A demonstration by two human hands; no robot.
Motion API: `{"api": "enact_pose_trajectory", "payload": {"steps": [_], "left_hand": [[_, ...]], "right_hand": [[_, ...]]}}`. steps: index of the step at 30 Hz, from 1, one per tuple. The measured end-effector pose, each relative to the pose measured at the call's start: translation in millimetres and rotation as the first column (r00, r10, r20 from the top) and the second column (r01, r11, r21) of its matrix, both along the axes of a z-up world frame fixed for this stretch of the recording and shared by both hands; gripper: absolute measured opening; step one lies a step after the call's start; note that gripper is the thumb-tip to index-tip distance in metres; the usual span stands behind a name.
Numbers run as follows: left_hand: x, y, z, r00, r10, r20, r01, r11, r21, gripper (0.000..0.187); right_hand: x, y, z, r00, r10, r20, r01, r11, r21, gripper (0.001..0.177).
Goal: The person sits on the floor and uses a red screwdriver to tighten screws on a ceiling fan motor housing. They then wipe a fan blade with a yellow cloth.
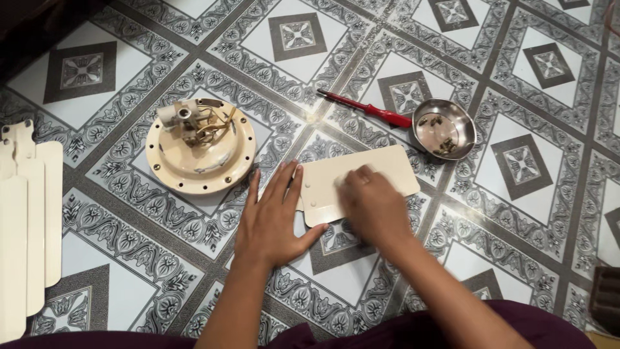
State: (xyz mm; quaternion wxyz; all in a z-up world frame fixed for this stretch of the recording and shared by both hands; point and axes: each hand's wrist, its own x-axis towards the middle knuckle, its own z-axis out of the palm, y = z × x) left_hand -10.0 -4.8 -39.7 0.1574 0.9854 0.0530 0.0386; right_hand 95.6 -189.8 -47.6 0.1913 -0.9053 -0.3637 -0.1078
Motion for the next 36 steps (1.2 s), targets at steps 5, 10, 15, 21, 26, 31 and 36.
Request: {"api": "enact_pose_trajectory", "payload": {"steps": [5, 10, 15, 21, 26, 31, 36], "left_hand": [[0, 2, -4, 0.999, 0.008, -0.047, -0.008, 1.000, -0.012, 0.109], [-2, 1, -3, 0.996, 0.008, -0.087, -0.007, 1.000, 0.003, 0.110], [2, -1, -1, 0.988, 0.018, -0.150, -0.014, 0.999, 0.030, 0.115], [-8, 2, -18, 0.998, -0.052, -0.030, 0.049, 0.992, -0.117, 0.079], [3, 15, -4, 0.889, -0.429, 0.160, 0.380, 0.887, 0.263, 0.034], [-10, 26, 42, 0.879, -0.411, -0.243, 0.475, 0.806, 0.354, 0.022], [-39, 18, 74, 0.939, -0.262, -0.223, 0.323, 0.893, 0.314, 0.056]], "right_hand": [[49, -35, 15, 0.939, -0.343, 0.012, 0.343, 0.938, -0.047, 0.026], [33, -10, 16, 0.938, -0.329, -0.110, 0.312, 0.938, -0.151, 0.027], [-8, 7, 17, 0.999, -0.009, 0.031, 0.011, 0.997, -0.078, 0.021], [-27, -29, 27, 0.998, 0.064, -0.016, -0.064, 0.998, 0.003, 0.022], [-33, -49, 38, 0.988, 0.027, -0.151, -0.045, 0.992, -0.120, 0.027], [-40, -50, 52, 0.973, -0.035, -0.229, -0.009, 0.982, -0.189, 0.031], [-47, -51, 60, 0.946, -0.115, -0.303, 0.043, 0.971, -0.234, 0.030]]}}
